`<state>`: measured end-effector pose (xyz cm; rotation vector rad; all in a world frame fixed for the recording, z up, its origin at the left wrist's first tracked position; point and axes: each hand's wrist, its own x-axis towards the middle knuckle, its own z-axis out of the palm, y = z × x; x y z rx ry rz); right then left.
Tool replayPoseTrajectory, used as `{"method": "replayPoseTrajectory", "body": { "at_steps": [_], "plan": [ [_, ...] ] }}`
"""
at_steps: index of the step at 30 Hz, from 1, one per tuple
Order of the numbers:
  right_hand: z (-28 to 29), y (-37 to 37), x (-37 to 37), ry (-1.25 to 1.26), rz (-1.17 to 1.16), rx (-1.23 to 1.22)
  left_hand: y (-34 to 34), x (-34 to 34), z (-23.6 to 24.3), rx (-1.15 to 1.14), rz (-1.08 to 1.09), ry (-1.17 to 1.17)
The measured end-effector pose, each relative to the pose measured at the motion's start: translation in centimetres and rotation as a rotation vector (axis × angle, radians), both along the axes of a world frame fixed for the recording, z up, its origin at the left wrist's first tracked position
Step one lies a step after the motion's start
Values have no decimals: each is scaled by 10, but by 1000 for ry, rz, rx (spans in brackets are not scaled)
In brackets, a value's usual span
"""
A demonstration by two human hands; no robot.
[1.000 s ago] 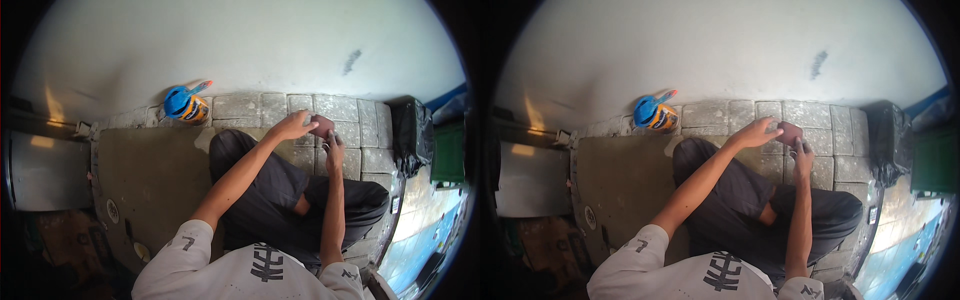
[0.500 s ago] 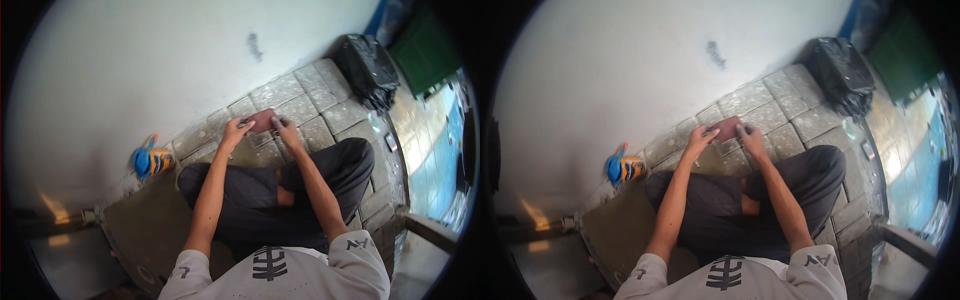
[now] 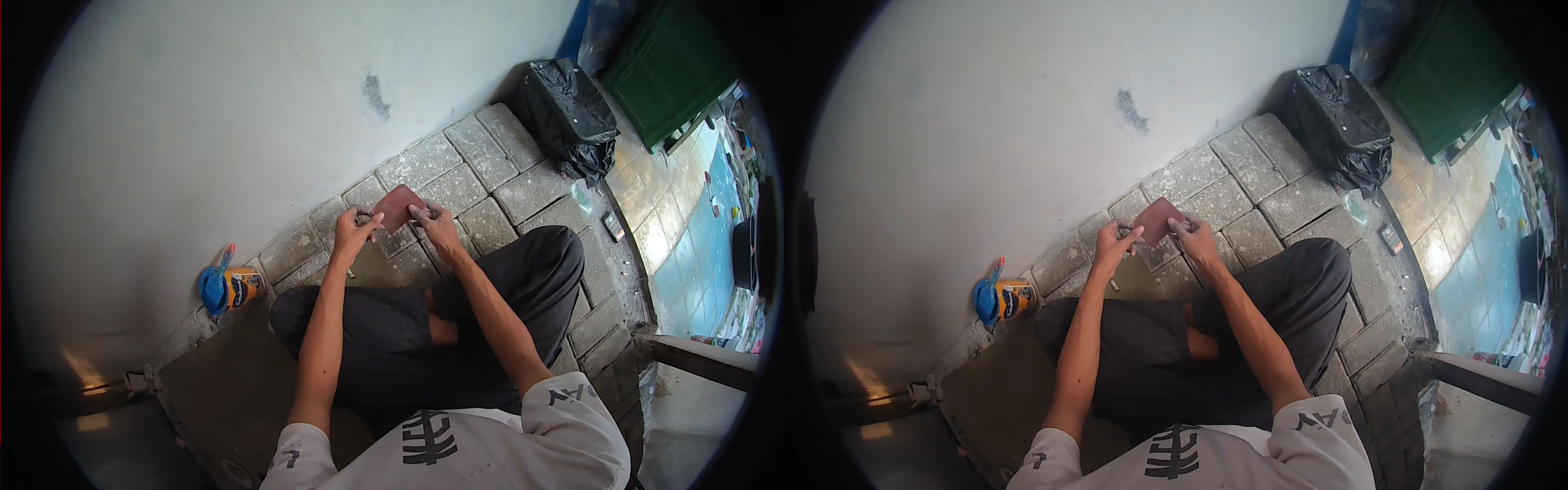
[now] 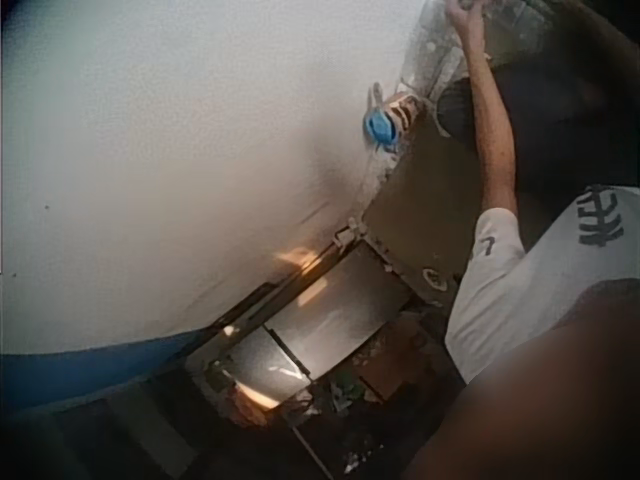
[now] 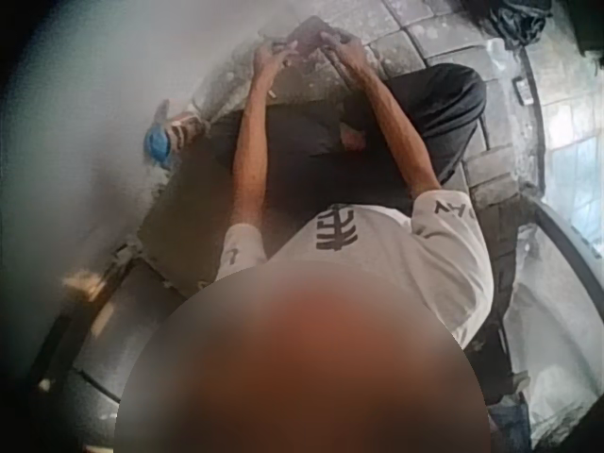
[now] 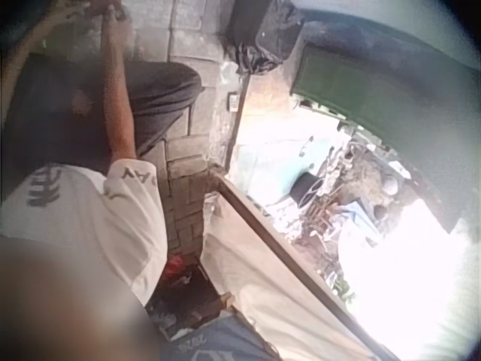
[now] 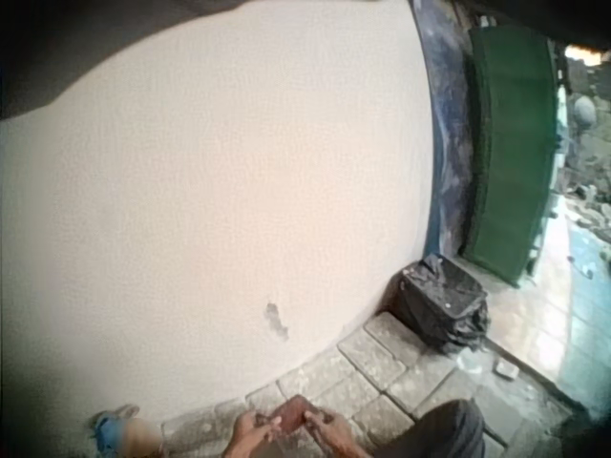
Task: Sanding a wall and applying putty or filler to patch a surface.
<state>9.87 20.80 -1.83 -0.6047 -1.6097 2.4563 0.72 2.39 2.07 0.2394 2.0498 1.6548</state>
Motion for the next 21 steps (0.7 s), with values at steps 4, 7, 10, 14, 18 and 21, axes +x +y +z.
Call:
{"method": "replayPoseTrajectory", "body": {
  "at_steps": [4, 7, 10, 14, 18, 21],
  "plan": [
    [6, 0, 0, -4, 8, -140, -2, -2, -2, 43, -6, -44],
    [6, 0, 2, -9, 44, -247, 1, 0, 1, 40, 5, -40],
    [3, 2, 1, -6, 12, -307, 3, -1, -5, 49, 30, -6],
    [7, 16, -35, -19, -202, -404, 0, -11, -21, 26, 121, 49],
    [7, 25, -105, 61, -284, -359, -8, -21, -40, -80, 148, 245],
    [6, 22, -154, -6, -338, -283, -5, -17, -37, -160, 147, 341]
  ]
}}
